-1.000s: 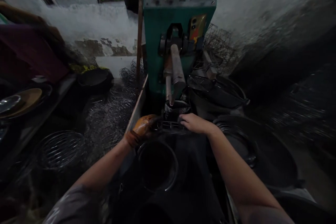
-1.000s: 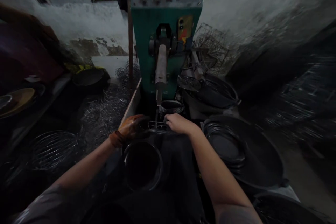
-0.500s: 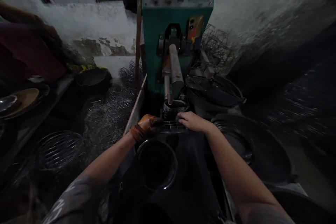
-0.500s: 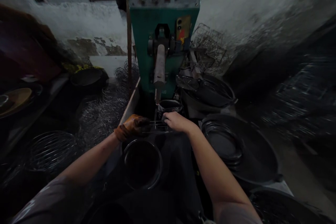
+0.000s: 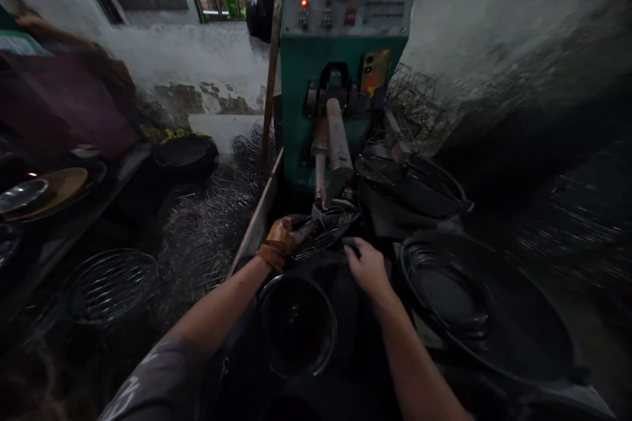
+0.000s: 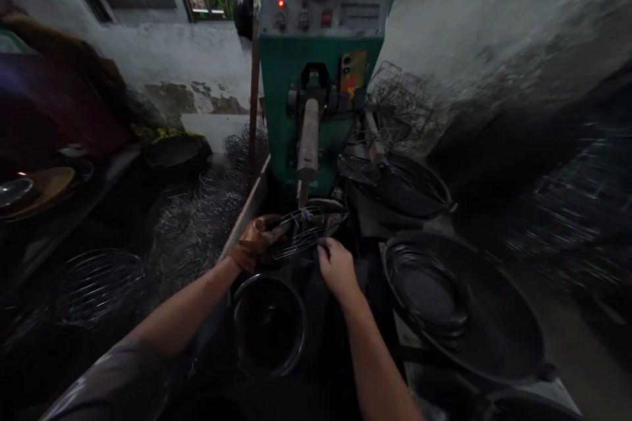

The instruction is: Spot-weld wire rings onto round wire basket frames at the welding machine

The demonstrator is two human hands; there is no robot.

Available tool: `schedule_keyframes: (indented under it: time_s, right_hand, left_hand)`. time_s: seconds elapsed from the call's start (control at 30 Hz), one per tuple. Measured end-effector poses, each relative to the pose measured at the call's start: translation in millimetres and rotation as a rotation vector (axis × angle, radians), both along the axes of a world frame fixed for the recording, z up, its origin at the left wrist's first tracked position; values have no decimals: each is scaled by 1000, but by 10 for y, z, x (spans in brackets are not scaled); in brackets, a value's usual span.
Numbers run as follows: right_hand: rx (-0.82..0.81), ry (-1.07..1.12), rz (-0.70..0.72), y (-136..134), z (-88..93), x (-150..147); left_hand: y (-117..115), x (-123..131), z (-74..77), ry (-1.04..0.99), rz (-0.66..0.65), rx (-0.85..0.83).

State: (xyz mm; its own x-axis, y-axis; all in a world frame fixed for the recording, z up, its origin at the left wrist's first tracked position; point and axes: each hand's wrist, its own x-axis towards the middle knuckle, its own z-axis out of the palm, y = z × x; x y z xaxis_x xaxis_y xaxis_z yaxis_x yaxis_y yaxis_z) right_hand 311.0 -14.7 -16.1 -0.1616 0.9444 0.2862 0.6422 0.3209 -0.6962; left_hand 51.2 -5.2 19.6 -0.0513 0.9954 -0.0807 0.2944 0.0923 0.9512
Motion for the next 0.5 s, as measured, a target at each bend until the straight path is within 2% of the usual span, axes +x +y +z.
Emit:
schedule_keyframes:
  time_s: [0.07, 0.17, 0.23, 0.37, 0.5]
  right_hand:
    - [-13, 2, -1, -107, -184, -86]
    - [-27, -13, -12, -155, -310, -135]
    - [-36, -22, -20, -138, -323, -130]
    - [-31, -34, -23, -109, -306, -120]
    - [-12, -22, -25, -117, -298, -135]
  left_hand:
    - [-21, 73, 17, -69, 15, -37]
    - [-35, 153, 33, -85, -15, -1]
    - [-14, 179, 42, -87, -14, 7]
    - [84, 187, 45, -58, 78, -41]
    - [172, 191, -7, -87, 109, -38]
